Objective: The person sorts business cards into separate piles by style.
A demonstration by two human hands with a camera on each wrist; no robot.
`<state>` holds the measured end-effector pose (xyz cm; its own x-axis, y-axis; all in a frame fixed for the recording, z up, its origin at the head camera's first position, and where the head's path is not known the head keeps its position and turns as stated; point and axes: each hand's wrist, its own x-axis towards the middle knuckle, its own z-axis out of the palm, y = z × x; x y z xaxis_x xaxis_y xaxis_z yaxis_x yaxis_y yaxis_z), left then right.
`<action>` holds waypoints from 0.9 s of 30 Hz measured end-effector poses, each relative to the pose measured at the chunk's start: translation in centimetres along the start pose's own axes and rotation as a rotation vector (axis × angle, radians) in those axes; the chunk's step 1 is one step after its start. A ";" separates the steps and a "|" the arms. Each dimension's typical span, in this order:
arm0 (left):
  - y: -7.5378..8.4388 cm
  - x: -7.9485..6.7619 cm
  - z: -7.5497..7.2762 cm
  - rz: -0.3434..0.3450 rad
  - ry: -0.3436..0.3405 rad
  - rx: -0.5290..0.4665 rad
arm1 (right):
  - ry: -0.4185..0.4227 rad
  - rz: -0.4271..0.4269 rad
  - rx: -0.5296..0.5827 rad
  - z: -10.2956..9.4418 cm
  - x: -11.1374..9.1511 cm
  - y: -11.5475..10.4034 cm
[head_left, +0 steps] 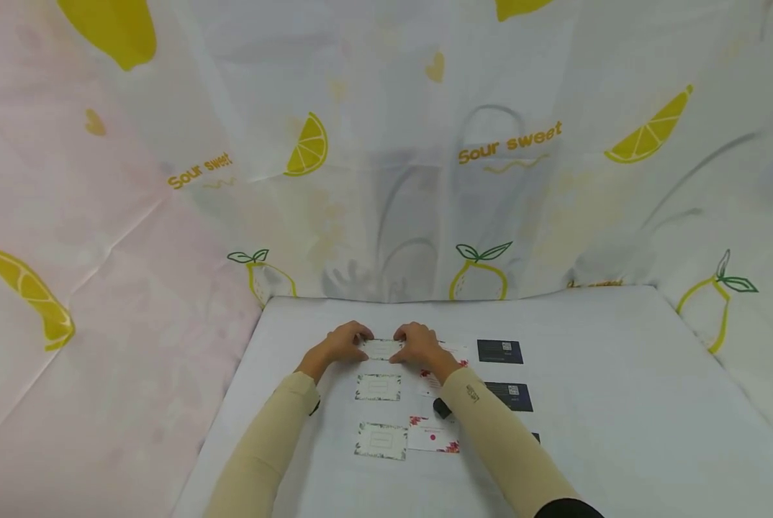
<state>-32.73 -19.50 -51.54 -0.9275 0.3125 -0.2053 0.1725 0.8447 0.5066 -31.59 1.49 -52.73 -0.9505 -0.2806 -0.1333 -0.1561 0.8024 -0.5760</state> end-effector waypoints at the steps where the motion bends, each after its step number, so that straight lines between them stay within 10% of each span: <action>1: -0.1 0.0 0.0 -0.001 0.000 -0.006 | 0.002 -0.010 -0.001 0.0 0.0 0.1; 27: -0.2 -0.6 0.3 -0.022 0.012 -0.056 | 0.005 -0.082 -0.012 0.1 0.0 0.5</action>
<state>-32.16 -19.73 -51.77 -0.9349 0.2884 -0.2069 0.1335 0.8257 0.5480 -31.64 1.85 -53.14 -0.9358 -0.3430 -0.0817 -0.2368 0.7830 -0.5752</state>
